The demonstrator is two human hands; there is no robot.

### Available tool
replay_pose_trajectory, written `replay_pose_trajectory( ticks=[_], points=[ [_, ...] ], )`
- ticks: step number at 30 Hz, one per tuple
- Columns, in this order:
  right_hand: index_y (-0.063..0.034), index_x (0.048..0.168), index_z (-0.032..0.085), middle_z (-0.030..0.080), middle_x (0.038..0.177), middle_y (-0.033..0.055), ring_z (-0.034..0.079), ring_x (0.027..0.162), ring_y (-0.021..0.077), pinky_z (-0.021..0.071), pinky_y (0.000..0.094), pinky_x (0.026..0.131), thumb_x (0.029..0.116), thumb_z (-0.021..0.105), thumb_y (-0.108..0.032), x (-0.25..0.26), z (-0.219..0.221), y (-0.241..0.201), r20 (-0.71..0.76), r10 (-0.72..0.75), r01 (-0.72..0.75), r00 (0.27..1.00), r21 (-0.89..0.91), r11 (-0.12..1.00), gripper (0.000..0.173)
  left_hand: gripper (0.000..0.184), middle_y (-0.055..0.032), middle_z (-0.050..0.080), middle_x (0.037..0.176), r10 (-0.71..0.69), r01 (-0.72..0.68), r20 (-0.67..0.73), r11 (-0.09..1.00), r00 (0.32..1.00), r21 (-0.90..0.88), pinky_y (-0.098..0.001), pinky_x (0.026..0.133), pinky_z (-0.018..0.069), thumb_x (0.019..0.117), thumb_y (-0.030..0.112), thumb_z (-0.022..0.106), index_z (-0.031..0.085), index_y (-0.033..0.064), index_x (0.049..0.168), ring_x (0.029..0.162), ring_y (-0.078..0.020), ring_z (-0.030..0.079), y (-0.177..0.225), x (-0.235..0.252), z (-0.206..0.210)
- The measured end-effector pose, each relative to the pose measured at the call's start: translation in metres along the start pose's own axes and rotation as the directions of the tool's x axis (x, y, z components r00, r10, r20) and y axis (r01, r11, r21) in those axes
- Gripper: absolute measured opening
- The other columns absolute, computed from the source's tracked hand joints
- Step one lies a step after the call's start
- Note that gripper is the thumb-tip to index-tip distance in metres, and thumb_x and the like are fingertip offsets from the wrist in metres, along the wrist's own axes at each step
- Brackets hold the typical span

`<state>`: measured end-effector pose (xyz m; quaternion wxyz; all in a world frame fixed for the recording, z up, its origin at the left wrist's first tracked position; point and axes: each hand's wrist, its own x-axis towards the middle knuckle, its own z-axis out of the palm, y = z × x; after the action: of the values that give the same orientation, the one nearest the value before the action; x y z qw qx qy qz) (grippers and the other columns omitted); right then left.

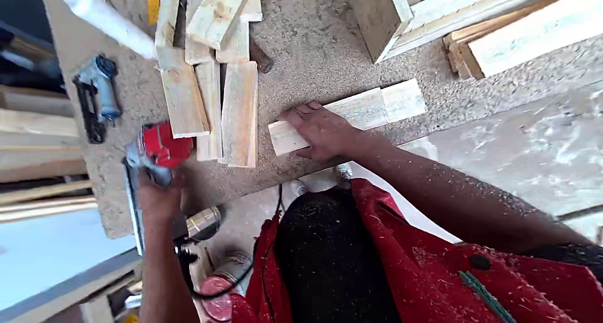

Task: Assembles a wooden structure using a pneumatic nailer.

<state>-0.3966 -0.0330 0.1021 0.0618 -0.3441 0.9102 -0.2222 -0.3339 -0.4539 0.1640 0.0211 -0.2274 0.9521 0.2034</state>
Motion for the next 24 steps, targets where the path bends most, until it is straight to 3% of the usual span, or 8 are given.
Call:
replay_pose_trajectory(
  ticks=[2,4,6,9,16,18,22,24],
  points=[
    [-0.0156,0.148,0.045,0.062,0.134,0.0094,0.056,0.129,0.0293,0.0382,0.0493,0.113,0.0747,0.083,-0.051,-0.001,0.001,0.001,-0.027,0.004,-0.003,1.0,0.023,1.0,0.09,0.072,-0.0234,0.067,0.106,0.063,-0.065,0.06,0.998,0.996,0.024,-0.0649,0.071,0.0582,0.0887,0.032,0.08,0.045,0.0065,0.147,0.08,-0.0379,0.07,0.008,-0.027,-0.037],
    [-0.0159,0.147,0.045,0.063,0.134,0.0083,0.056,0.129,0.0284,0.037,0.0489,0.115,0.0733,0.084,-0.049,-0.001,0.002,0.005,-0.056,0.001,0.001,0.998,0.034,0.999,0.09,0.05,-0.0133,0.067,0.079,0.106,-0.107,0.105,0.994,0.989,0.009,-0.0512,0.055,0.0604,0.0878,0.033,0.078,0.06,0.0015,0.122,0.06,-0.0277,0.068,0.023,-0.066,-0.068],
    [-0.0151,0.148,0.045,0.062,0.136,0.0084,0.054,0.132,0.0283,0.0346,0.049,0.118,0.0741,0.085,-0.048,-0.001,0.003,0.006,-0.053,-0.01,0.013,0.999,0.052,0.999,0.09,0.034,-0.0091,0.064,0.062,0.134,-0.105,0.172,0.981,0.976,-0.166,-0.0405,0.044,0.0579,0.0884,0.028,0.072,0.062,0.0013,0.105,0.046,-0.0243,0.064,0.041,-0.104,-0.087],
    [-0.015,0.148,0.044,0.061,0.138,0.0078,0.052,0.135,0.0269,0.0308,0.0495,0.12,0.0727,0.086,-0.048,-0.001,0.003,0.006,-0.061,-0.023,0.027,0.998,0.069,0.997,0.092,0.017,-0.0088,0.065,0.061,0.186,-0.06,0.305,0.923,0.934,-0.379,-0.0352,0.048,0.0581,0.0911,0.021,0.069,0.066,0.005,0.096,0.048,-0.0224,0.064,0.085,-0.14,-0.091],
    [-0.0133,0.15,0.041,0.061,0.14,0.0095,0.052,0.137,0.0274,0.0295,0.0498,0.121,0.0728,0.085,-0.051,0.001,0.005,0.01,-0.052,-0.012,0.017,0.999,0.084,0.996,0.097,0.012,-0.0044,0.069,0.072,0.306,-0.09,0.456,0.896,0.836,-0.435,-0.0311,0.059,0.0586,0.0953,0.025,0.069,0.072,0.0139,0.098,0.06,-0.0159,0.066,0.128,-0.155,-0.076],
    [-0.0109,0.149,0.042,0.061,0.139,0.0117,0.053,0.137,0.0288,0.03,0.0498,0.121,0.0723,0.087,-0.047,-0.004,-0.003,0.007,-0.05,-0.007,0.013,0.999,0.116,0.993,0.096,0.01,-0.003,0.069,0.072,0.296,-0.06,0.497,0.898,0.816,-0.436,-0.03,0.061,0.0586,0.0942,0.024,0.069,0.072,0.0146,0.097,0.061,-0.0145,0.067,0.143,-0.154,-0.071],
    [0.0019,0.15,0.042,0.056,0.145,0.02,0.048,0.142,0.0338,0.0258,0.0481,0.123,0.0871,0.082,-0.021,-0.022,-0.083,-0.018,0.188,0.033,-0.071,0.982,0.196,0.978,0.078,0.009,-0.0001,0.068,0.072,0.266,-0.008,0.583,0.914,0.768,-0.407,-0.0274,0.06,0.0577,0.0939,0.022,0.069,0.071,0.0138,0.096,0.062,-0.0115,0.066,0.16,-0.143,-0.054],
    [0.0008,0.151,0.042,0.057,0.144,0.0193,0.048,0.141,0.0339,0.0262,0.0481,0.122,0.0867,0.083,-0.023,-0.023,-0.078,-0.013,0.17,0.014,-0.046,0.985,0.182,0.982,0.08,0.01,-0.0002,0.066,0.069,0.218,0.035,0.627,0.93,0.748,-0.366,-0.0279,0.056,0.0562,0.0935,0.023,0.067,0.07,0.0131,0.093,0.058,-0.0117,0.064,0.163,-0.136,-0.048]
  ],
)
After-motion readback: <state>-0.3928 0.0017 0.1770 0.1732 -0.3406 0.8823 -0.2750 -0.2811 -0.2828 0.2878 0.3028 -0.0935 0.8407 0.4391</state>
